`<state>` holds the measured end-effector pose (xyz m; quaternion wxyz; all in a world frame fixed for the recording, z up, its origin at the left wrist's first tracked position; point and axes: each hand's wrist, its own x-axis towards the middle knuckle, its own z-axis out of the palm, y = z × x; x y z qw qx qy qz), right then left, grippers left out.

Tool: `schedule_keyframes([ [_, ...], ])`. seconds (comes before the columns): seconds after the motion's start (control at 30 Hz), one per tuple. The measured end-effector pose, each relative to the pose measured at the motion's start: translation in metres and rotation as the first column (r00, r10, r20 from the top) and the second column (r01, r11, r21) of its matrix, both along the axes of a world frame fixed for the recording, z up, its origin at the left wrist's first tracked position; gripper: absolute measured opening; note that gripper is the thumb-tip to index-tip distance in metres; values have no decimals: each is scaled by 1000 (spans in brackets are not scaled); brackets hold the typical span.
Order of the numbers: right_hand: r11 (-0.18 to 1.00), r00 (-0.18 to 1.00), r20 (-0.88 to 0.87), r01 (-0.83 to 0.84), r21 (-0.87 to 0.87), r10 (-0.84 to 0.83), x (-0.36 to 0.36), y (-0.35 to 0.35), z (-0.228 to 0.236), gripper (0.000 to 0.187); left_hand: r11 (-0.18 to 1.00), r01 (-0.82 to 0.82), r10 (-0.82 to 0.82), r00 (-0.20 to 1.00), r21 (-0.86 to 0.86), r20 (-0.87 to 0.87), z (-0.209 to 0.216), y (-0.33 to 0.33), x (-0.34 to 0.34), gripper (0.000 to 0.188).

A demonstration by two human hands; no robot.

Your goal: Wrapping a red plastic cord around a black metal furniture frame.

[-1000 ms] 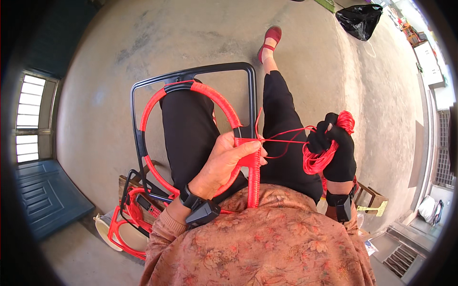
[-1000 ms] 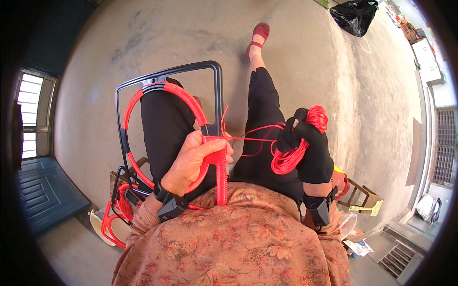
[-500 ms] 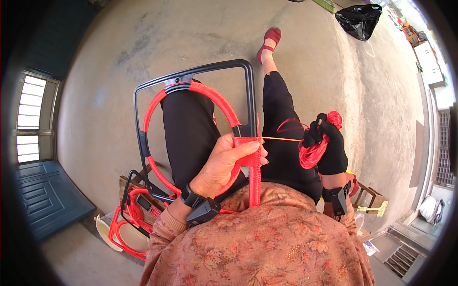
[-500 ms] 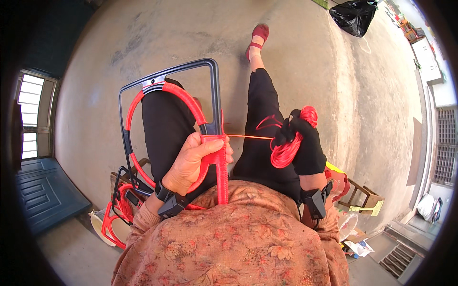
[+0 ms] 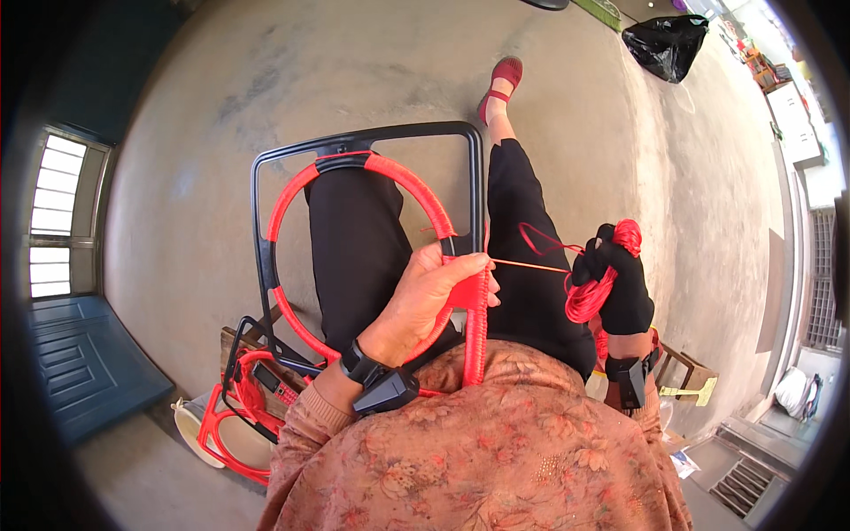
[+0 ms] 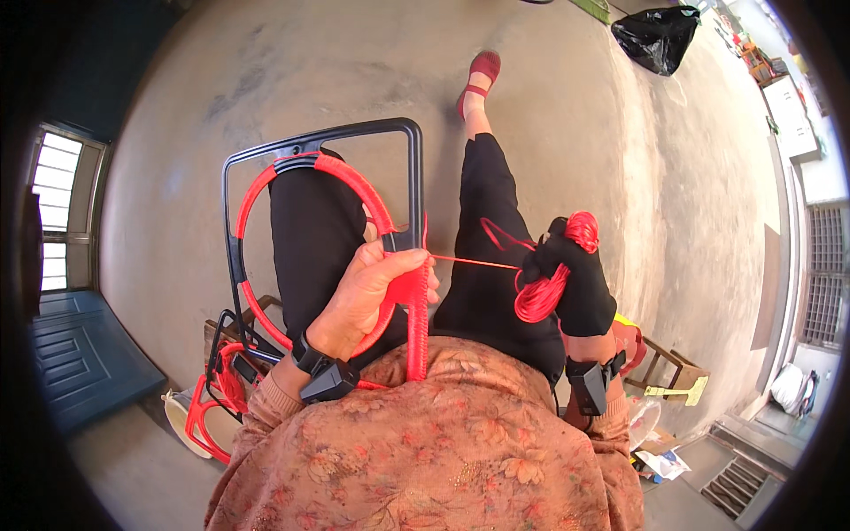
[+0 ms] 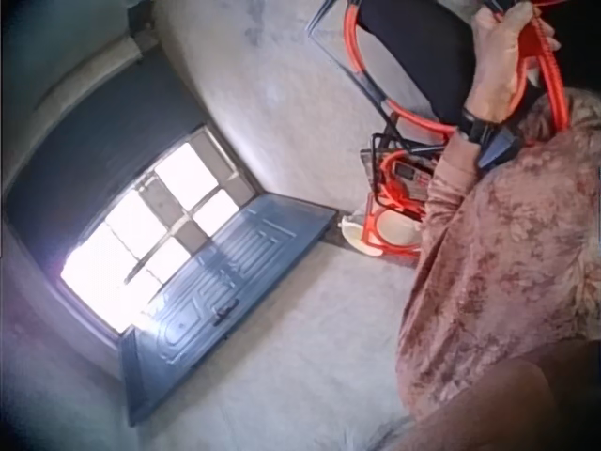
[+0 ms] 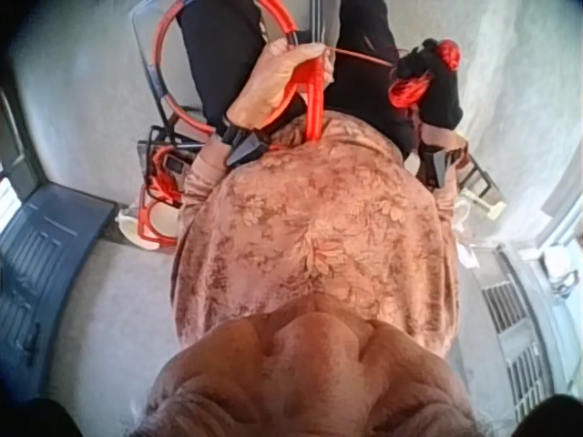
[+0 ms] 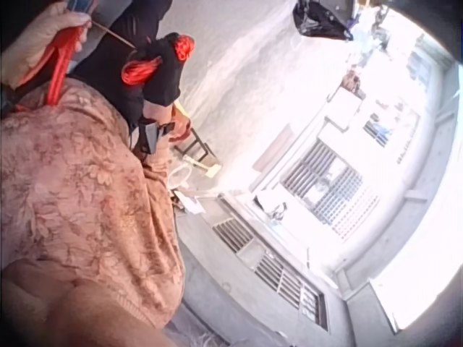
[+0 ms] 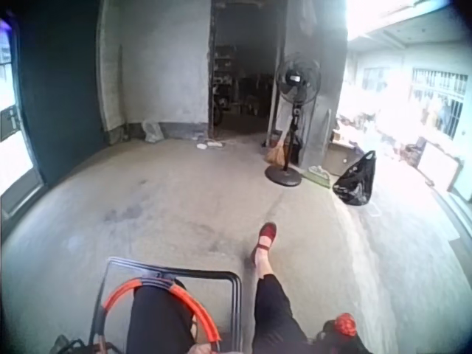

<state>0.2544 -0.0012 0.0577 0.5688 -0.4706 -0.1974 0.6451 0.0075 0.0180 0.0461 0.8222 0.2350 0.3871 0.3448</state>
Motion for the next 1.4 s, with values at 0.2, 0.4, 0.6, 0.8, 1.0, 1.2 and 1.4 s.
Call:
schedule_keyframes([
  [0.2,989,546,825,-63,-134,146,50,51,-6,22,999,-16,16,1000,-27,-10,2,0,0,17],
  [0.4,921,504,864,-327,210,-18,27,84,-13,57,999,19,-15,996,-38,83,-5,0,6,20],
  [0.6,543,76,955,-808,228,-287,-102,87,40,44,996,-82,84,969,-21,232,-12,-11,0,45],
  [0.8,225,-70,896,-974,34,-439,-113,86,58,41,996,-93,91,937,-9,337,-5,-5,-2,85],
  [1.0,474,180,884,-788,392,-432,-95,53,65,33,986,-143,163,947,-90,278,4,-5,-1,94],
  [1.2,324,208,960,-909,261,-188,-47,46,45,16,996,-72,87,938,-57,337,-7,-6,-4,96],
  [1.4,436,141,933,-900,-18,330,-54,69,-22,29,994,-58,85,948,-96,308,-1,-7,0,99],
])
